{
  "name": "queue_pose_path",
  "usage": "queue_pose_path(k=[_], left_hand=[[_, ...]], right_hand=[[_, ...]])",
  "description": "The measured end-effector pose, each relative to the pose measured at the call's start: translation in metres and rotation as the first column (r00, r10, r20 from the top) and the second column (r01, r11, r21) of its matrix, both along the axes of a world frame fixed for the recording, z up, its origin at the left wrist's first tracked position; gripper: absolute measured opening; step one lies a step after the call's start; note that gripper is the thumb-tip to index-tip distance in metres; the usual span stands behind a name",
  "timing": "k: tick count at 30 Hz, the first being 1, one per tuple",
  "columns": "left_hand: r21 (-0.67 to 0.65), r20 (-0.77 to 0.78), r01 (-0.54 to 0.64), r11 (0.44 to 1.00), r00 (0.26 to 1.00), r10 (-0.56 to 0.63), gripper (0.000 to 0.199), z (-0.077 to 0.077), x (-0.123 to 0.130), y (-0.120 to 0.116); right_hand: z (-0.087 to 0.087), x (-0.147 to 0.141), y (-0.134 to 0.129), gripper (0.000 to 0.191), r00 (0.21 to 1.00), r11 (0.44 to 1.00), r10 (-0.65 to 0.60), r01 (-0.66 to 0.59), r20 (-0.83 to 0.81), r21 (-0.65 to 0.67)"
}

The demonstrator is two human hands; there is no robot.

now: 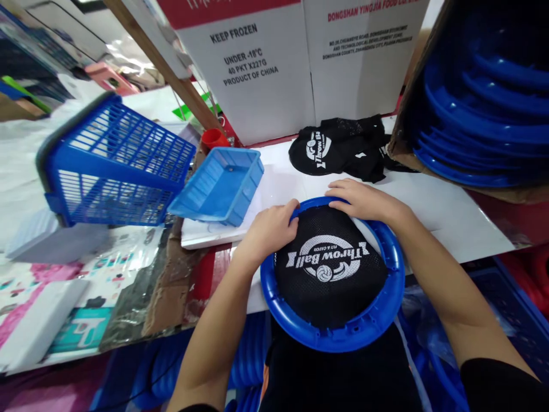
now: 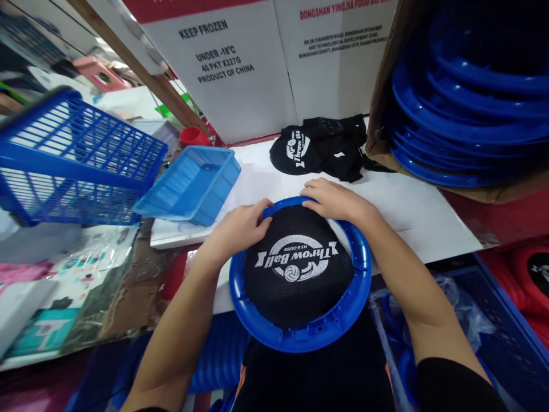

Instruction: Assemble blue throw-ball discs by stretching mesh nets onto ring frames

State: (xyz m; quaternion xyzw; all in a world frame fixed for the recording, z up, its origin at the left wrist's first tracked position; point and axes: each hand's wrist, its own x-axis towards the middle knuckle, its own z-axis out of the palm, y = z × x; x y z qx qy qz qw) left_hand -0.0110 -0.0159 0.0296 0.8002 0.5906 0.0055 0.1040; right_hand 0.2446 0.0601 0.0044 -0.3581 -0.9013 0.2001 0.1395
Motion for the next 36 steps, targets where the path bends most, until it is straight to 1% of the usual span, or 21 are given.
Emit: queue_pose_path(k=[3, 5, 8, 9, 11, 13, 14, 16, 18, 20, 23, 27, 29, 30, 32, 34, 36], left_hand=[[0.014, 0.009, 0.032, 0.999, 0.999, -0.032, 0.028, -0.002, -0.008, -0.001], [0.052, 0.002, 0.034, 0.998, 0.999, -0.034, 0.032, -0.004, -0.008, -0.001], [0.069, -0.034, 0.035, 0.997, 0.999, -0.033, 0.040, -0.005, -0.004, -0.001], [0.076, -0.043, 0.041, 0.996, 0.998, -0.038, 0.040, -0.004, -0.003, -0.001], [0.124, -0.027, 0.066, 0.990, 0.998, -0.063, 0.032, -0.005, 0.000, 0.000], [0.179, 0.046, 0.135, 0.975, 0.988, -0.145, 0.025, -0.008, 0.001, 0.001], [0.190, 0.090, 0.185, 0.964, 0.975, -0.205, 0.026, -0.011, 0.002, 0.003], [0.175, 0.162, 0.280, 0.944, 0.938, -0.308, 0.032, -0.019, 0.002, 0.007], [0.152, 0.184, 0.319, 0.935, 0.921, -0.344, 0.034, -0.026, 0.003, 0.011], [0.145, 0.168, 0.308, 0.940, 0.929, -0.330, 0.034, -0.029, 0.005, 0.013], [0.121, 0.094, 0.257, 0.959, 0.959, -0.269, 0.034, -0.024, 0.009, 0.012], [0.064, -0.020, 0.117, 0.991, 0.993, -0.116, 0.036, -0.010, 0.007, 0.005], [0.054, -0.015, 0.078, 0.996, 0.997, -0.077, 0.033, -0.005, -0.003, 0.003], [0.049, 0.011, 0.084, 0.995, 0.996, -0.084, 0.031, -0.004, -0.009, 0.003], [0.024, 0.081, 0.133, 0.991, 0.988, -0.135, 0.027, -0.004, -0.021, 0.004], [-0.034, 0.148, 0.185, 0.982, 0.973, -0.178, 0.030, -0.004, -0.029, 0.005], [-0.128, 0.185, 0.207, 0.970, 0.966, -0.182, 0.038, -0.003, -0.034, 0.005]], right_hand=[[0.007, 0.004, -0.001, 0.015, 0.999, 1.000, 0.016, -0.016, -0.027, 0.000], [0.011, 0.005, -0.002, 0.009, 0.998, 0.999, 0.043, -0.044, -0.054, -0.028], [0.014, 0.004, -0.005, 0.015, 0.993, 0.989, 0.109, -0.114, -0.052, -0.098], [0.014, 0.003, -0.006, 0.015, 0.990, 0.983, 0.133, -0.136, -0.037, -0.122], [0.012, 0.000, -0.008, 0.012, 0.987, 0.975, 0.161, -0.159, -0.002, -0.157], [0.010, -0.002, -0.009, 0.009, 0.986, 0.971, 0.168, -0.162, 0.020, -0.176], [0.009, -0.003, -0.009, 0.009, 0.986, 0.969, 0.167, -0.160, 0.020, -0.189], [0.008, -0.001, -0.010, 0.016, 0.988, 0.960, 0.155, -0.150, 0.003, -0.237], [0.011, 0.003, -0.011, 0.024, 0.991, 0.944, 0.135, -0.132, -0.011, -0.302], [0.016, 0.007, -0.012, 0.031, 0.990, 0.923, 0.138, -0.128, 0.004, -0.362], [0.023, 0.012, -0.013, 0.034, 0.980, 0.900, 0.187, -0.142, 0.070, -0.412], [0.023, 0.015, -0.012, 0.022, 0.967, 0.898, 0.230, -0.166, 0.112, -0.408], [0.021, 0.017, -0.011, 0.015, 0.957, 0.893, 0.264, -0.195, 0.122, -0.406], [0.021, 0.019, -0.011, 0.012, 0.954, 0.891, 0.273, -0.201, 0.128, -0.407], [0.021, 0.022, -0.009, 0.007, 0.959, 0.898, 0.254, -0.184, 0.130, -0.399], [0.022, 0.024, -0.008, 0.007, 0.972, 0.919, 0.201, -0.145, 0.118, -0.367], [0.022, 0.024, -0.006, 0.006, 0.986, 0.941, 0.133, -0.092, 0.104, -0.327]])
